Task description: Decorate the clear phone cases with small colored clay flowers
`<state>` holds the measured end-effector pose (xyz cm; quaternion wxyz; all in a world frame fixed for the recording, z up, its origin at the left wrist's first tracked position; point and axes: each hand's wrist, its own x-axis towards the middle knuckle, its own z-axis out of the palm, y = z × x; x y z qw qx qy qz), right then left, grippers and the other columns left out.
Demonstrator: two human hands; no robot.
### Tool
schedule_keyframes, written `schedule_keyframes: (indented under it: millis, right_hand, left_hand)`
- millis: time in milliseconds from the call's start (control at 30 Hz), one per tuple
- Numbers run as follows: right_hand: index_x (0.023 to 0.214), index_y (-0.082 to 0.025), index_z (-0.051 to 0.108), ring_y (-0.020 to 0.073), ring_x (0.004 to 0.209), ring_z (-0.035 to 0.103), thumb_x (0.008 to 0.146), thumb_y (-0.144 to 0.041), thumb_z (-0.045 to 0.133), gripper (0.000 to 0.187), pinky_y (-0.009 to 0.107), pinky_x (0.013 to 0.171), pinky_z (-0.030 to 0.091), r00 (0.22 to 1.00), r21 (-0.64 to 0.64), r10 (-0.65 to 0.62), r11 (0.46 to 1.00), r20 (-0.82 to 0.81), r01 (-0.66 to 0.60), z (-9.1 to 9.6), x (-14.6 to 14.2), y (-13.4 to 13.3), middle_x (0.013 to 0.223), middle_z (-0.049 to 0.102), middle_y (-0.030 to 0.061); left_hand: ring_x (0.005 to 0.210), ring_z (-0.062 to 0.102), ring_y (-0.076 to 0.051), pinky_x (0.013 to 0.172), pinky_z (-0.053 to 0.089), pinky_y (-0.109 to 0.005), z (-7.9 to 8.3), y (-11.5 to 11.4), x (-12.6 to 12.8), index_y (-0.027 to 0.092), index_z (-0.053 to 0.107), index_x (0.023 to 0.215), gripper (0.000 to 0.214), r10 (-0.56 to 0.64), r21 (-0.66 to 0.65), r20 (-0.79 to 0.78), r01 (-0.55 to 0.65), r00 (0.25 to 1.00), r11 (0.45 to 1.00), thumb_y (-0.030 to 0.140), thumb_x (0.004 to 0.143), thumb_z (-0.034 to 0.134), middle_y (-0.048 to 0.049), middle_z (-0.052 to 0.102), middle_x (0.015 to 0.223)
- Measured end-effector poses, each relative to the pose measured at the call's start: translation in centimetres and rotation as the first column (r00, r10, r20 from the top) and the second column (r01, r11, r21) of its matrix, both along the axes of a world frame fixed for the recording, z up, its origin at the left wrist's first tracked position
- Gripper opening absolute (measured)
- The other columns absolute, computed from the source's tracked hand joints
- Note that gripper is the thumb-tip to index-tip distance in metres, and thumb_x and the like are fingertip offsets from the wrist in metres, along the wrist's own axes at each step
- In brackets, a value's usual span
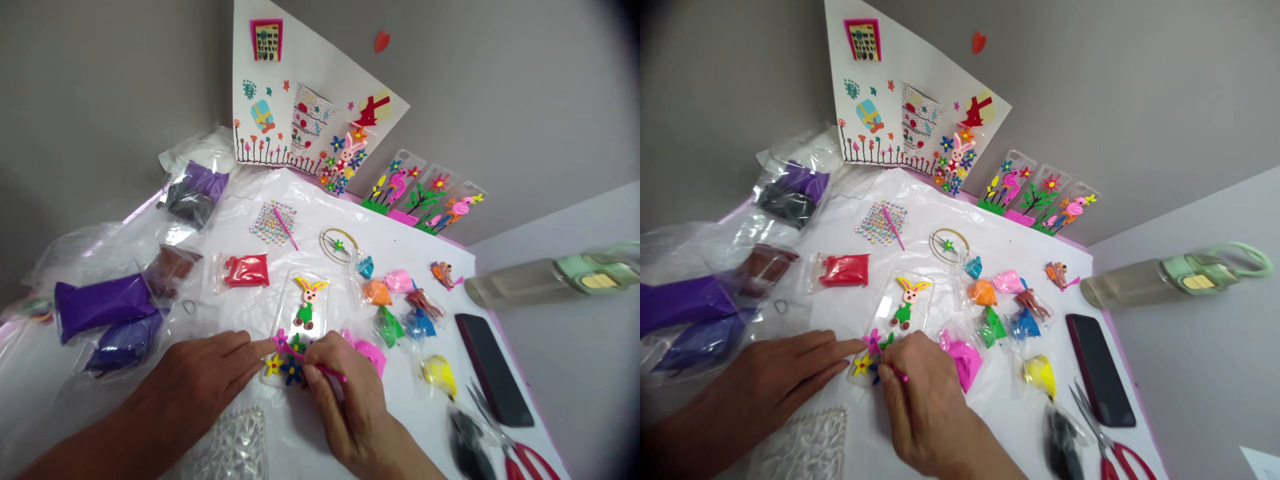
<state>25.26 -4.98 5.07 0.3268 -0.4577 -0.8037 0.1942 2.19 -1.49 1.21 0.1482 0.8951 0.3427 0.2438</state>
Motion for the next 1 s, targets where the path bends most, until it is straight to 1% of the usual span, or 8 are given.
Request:
schedule_keyframes:
  millis: [133,233,333,467,600,767,900,1000]
  right_hand:
    - [0.101,-0.019,0.053,0.0123,0.07,0.056,0.103,-0.012,0.043,0.012,0.022,0.061,0.046,1.0,0.02,-0.001,1.0,0.015,0.0,-0.11,-0.1,0.04,0.083,0.062,0.0018]
    - [0.099,-0.019,0.053,0.0118,0.069,0.056,0.104,-0.013,0.042,0.013,0.021,0.06,0.046,1.0,0.028,-0.003,1.0,0.02,0.003,-0.04,-0.13,0.03,0.082,0.062,0.0018]
    - [0.1,-0.019,0.053,0.012,0.069,0.057,0.104,-0.013,0.042,0.013,0.022,0.061,0.046,1.0,0.027,-0.018,0.999,0.009,0.018,0.08,-0.07,-0.04,0.081,0.062,0.002]
    - [0.103,-0.019,0.053,0.0123,0.07,0.059,0.105,-0.014,0.042,0.012,0.021,0.06,0.047,0.999,0.018,-0.027,0.999,-0.026,0.028,-0.01,0.05,-0.18,0.083,0.062,0.0025]
    - [0.107,-0.019,0.054,0.0123,0.073,0.06,0.106,-0.013,0.043,0.013,0.021,0.062,0.049,0.998,-0.015,-0.038,0.999,-0.045,0.037,-0.22,-0.07,-0.16,0.086,0.063,0.0033]
    - [0.107,-0.019,0.053,0.012,0.072,0.059,0.106,-0.013,0.043,0.012,0.02,0.061,0.049,0.999,-0.024,-0.035,0.999,-0.021,0.035,-0.37,-0.38,0.02,0.086,0.063,0.003]
    - [0.106,-0.02,0.053,0.0128,0.072,0.058,0.106,-0.013,0.042,0.012,0.021,0.061,0.048,1.0,-0.023,-0.026,0.999,0.011,0.027,-0.5,-0.52,0.17,0.086,0.063,0.0033]
    - [0.106,-0.019,0.053,0.0138,0.073,0.057,0.105,-0.011,0.04,0.015,0.022,0.061,0.048,1.0,-0.003,0.003,1.0,0.022,-0.003,-0.63,-0.53,0.22,0.086,0.062,0.0041]
  left_hand:
    - [0.079,0.079,-0.015,0.065,0.064,-0.022,0.18,-0.09,-0.09,0.022,0.072,0.116,0.05,0.025,0.003,0.038,-0.025,0.999,1.0,0.031,0.115,0.023,-0.0019,0.081,0.096]
    - [0.089,0.08,-0.013,0.076,0.064,-0.019,0.26,-0.04,-0.2,0.023,0.071,0.119,0.043,0.035,-0.071,0.063,-0.03,0.997,0.997,0.033,0.115,0.029,-0.0005,0.082,0.104]
    - [0.093,0.08,-0.012,0.084,0.063,-0.019,0.28,0.02,-0.25,0.024,0.072,0.118,0.041,0.045,-0.129,0.082,-0.034,0.996,0.991,0.036,0.114,0.033,0.0013,0.082,0.105]
    - [0.091,0.08,-0.013,0.084,0.063,-0.021,0.16,0.0,-0.25,0.024,0.074,0.113,0.046,0.075,-0.124,0.09,-0.063,0.993,0.99,0.04,0.115,0.03,0.0005,0.082,0.102]
    - [0.087,0.079,-0.014,0.08,0.063,-0.021,-0.15,-0.11,-0.36,0.023,0.075,0.109,0.044,0.051,-0.147,0.098,-0.037,0.994,0.988,0.036,0.114,0.033,0.0007,0.081,0.098]
    - [0.091,0.079,-0.014,0.082,0.063,-0.021,-0.28,-0.13,-0.56,0.026,0.074,0.114,0.037,0.067,-0.148,0.097,-0.052,0.993,0.988,0.033,0.113,0.038,0.0012,0.081,0.102]
    - [0.086,0.08,-0.014,0.079,0.064,-0.02,0.07,0.05,-0.54,0.024,0.075,0.109,0.039,0.046,-0.133,0.099,-0.033,0.994,0.991,0.031,0.113,0.038,0.0008,0.082,0.098]
    - [0.084,0.079,-0.014,0.078,0.064,-0.021,0.09,0.03,-0.46,0.024,0.075,0.109,0.038,0.037,-0.142,0.105,-0.022,0.994,0.99,0.03,0.113,0.038,0.0002,0.081,0.097]
